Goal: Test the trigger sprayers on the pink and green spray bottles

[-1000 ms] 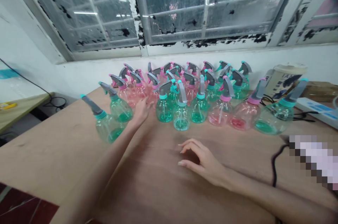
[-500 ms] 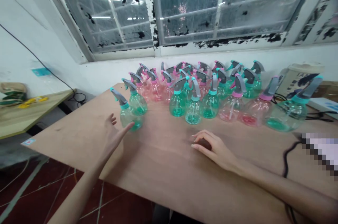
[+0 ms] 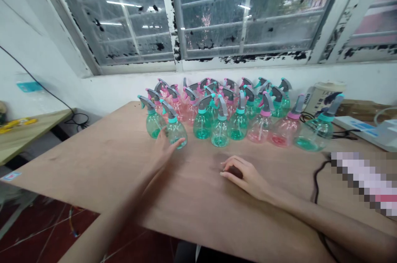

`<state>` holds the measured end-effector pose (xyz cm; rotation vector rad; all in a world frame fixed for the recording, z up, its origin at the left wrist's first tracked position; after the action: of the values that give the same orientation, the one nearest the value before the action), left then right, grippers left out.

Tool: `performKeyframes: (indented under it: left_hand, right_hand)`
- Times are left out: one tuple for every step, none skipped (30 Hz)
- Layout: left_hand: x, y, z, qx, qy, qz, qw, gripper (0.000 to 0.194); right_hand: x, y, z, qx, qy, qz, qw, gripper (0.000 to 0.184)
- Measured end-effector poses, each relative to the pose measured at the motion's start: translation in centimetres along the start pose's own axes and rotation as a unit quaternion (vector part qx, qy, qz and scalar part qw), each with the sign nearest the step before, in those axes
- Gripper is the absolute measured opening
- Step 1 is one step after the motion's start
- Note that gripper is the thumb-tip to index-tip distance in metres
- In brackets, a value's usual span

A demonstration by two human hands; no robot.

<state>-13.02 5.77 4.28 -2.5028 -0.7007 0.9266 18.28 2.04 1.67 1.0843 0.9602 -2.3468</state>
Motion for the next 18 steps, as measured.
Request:
performKeyframes:
  left_hand:
    - [0.1, -0.8, -0.2, 0.001, -0.004, 0.003, 1.000, 0.071]
    - [0.2, -1.5, -0.4, 0.001, -0.008, 0.007, 1.000, 0.071]
    - [0.3, -2.1, -0.6, 0.002, -0.011, 0.008, 1.000, 0.070]
    - [0.4, -2.5, -0.9, 0.002, -0.015, 0.007, 1.000, 0.070]
    - [0.5, -2.7, -1.1, 0.004, -0.019, 0.003, 1.000, 0.069]
    - [0.5, -2.7, -1.4, 0.007, -0.022, -0.003, 1.000, 0.069]
    - [0.6, -2.5, -1.7, 0.012, -0.026, -0.013, 1.000, 0.070]
    - [0.6, -2.1, -1.9, 0.018, -0.029, -0.026, 0.999, 0.070]
    - [0.7, -1.6, -2.2, 0.026, -0.032, -0.040, 0.998, 0.071]
    - [0.7, -1.0, -2.4, 0.034, -0.034, -0.054, 0.997, 0.071]
    - [0.8, -0.5, -2.7, 0.043, -0.034, -0.068, 0.996, 0.069]
    - [1.0, 0.0, -3.0, 0.054, -0.032, -0.074, 0.995, 0.065]
    - [1.4, 0.3, -3.4, 0.065, -0.027, -0.070, 0.995, 0.059]
    - [1.9, 0.5, -3.8, 0.077, -0.020, -0.056, 0.995, 0.052]
    - [2.6, 0.5, -4.3, 0.088, -0.012, -0.035, 0.995, 0.046]
    - [3.4, 0.3, -4.8, 0.098, -0.002, -0.011, 0.995, 0.041]
    - [4.3, 0.0, -5.3, 0.104, 0.006, 0.012, 0.994, 0.039]
    - [5.2, -0.4, -5.8, 0.106, 0.013, 0.028, 0.994, 0.041]
  right_hand:
    - [0.0, 0.0, 0.1, -0.002, 0.001, -0.003, 1.000, 0.019]
    - [0.0, 0.0, 0.1, -0.004, 0.002, -0.006, 1.000, 0.019]
    - [0.0, 0.1, 0.1, -0.006, 0.004, -0.010, 1.000, 0.018]
    - [0.0, 0.1, 0.1, -0.007, 0.006, -0.012, 1.000, 0.018]
    - [0.0, 0.1, 0.1, -0.010, 0.008, -0.015, 1.000, 0.017]
    - [0.0, 0.1, 0.1, -0.012, 0.010, -0.017, 1.000, 0.017]
    - [0.0, 0.1, 0.1, -0.015, 0.010, -0.017, 1.000, 0.017]
    - [0.0, 0.1, 0.1, -0.017, 0.011, -0.016, 1.000, 0.017]
    - [0.1, 0.1, 0.1, -0.017, 0.012, -0.014, 1.000, 0.017]
    - [0.1, 0.1, 0.1, -0.014, 0.015, -0.011, 1.000, 0.017]
    - [0.1, 0.1, 0.1, -0.010, 0.018, -0.008, 1.000, 0.016]
    - [0.1, 0.1, 0.1, -0.005, 0.022, -0.005, 1.000, 0.016]
    - [0.1, 0.1, 0.0, 0.001, 0.027, -0.004, 1.000, 0.016]
    - [0.2, 0.0, -0.1, 0.008, 0.031, -0.004, 0.999, 0.015]
    - [0.2, 0.0, -0.3, 0.017, 0.033, -0.006, 0.999, 0.016]
    - [0.2, -0.2, -0.5, 0.028, 0.033, -0.010, 0.999, 0.016]
    - [0.2, -0.4, -0.8, 0.039, 0.032, -0.016, 0.999, 0.018]
    - [0.3, -0.7, -1.0, 0.049, 0.030, -0.023, 0.998, 0.021]
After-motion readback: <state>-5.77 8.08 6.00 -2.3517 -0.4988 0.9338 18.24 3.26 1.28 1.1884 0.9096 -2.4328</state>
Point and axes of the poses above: each hand's wrist, its own y-axis away from the middle knuckle, its own x-axis out of the palm, z = x × y, the point moved 4 cm from there along -y, towards the middle knuckle, and after that the axes turned 15 degrees about y, right-handed, at the moved point
